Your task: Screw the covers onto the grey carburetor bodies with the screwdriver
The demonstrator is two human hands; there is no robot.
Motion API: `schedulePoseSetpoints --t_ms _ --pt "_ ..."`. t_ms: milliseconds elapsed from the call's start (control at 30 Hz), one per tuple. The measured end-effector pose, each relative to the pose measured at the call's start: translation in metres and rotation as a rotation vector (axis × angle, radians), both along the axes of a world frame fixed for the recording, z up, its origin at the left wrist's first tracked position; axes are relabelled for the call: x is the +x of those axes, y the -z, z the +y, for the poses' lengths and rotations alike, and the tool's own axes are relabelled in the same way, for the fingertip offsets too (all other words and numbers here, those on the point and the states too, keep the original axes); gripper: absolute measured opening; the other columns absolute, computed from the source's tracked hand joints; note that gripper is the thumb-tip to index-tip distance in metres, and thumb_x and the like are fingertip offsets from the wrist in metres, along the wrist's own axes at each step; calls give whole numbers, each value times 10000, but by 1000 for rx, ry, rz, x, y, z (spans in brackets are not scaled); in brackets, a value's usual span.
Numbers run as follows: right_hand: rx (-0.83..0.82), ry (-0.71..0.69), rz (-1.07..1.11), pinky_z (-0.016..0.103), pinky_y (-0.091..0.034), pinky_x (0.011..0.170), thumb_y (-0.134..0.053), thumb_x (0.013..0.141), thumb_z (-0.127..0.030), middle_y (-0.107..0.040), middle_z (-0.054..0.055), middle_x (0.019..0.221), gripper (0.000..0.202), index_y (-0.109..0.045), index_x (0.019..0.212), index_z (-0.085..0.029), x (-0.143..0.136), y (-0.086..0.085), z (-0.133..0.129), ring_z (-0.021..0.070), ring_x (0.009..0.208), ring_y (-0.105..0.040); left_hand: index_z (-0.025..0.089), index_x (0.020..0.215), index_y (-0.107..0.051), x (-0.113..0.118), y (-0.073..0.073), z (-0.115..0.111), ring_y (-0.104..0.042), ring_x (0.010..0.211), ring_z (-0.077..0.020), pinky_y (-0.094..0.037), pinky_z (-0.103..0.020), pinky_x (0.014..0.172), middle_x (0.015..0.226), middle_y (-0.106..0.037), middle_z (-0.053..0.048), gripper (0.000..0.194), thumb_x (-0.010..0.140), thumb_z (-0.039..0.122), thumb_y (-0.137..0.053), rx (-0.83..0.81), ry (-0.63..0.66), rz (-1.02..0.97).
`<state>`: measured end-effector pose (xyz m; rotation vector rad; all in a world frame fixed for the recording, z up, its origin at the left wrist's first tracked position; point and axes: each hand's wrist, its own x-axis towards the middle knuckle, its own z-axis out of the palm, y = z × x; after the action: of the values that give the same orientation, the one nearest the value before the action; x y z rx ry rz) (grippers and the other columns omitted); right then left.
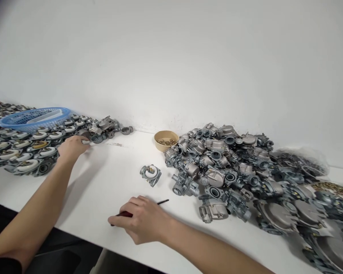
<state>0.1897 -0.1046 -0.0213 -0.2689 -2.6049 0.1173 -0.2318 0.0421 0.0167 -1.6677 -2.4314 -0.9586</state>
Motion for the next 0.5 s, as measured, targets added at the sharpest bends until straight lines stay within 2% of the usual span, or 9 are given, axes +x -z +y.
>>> schedulePoseSetpoints --t_ms 100,267,500 --pt "-2 8 -37 293 -457 786 -613 890 -139 -676 10 1029 409 -603 1270 -290 1 0 0 155 873 -574 143 872 -718 -1 1 -4 -584 963 -348 -409 -456 825 849 -636 -88 304 677 358 -809 -49 -168 3" --pt "18 13 -23 286 -475 796 -594 907 -152 -676 14 1021 373 -620 1257 -276 2 -1 1 159 874 -574 132 774 -681 -3 -4 -10 -585 877 -309 -409 -417 795 714 -539 -48 349 771 475 -746 -95 -240 -23" --pt "5 26 -70 286 -493 863 -600 918 -166 -669 26 1045 390 -608 1291 -281 4 -4 0 160 921 -586 143 915 -687 0 -6 -15 -576 889 -325 -451 -453 795 720 -524 -39 252 725 296 -749 -103 -270 -28"
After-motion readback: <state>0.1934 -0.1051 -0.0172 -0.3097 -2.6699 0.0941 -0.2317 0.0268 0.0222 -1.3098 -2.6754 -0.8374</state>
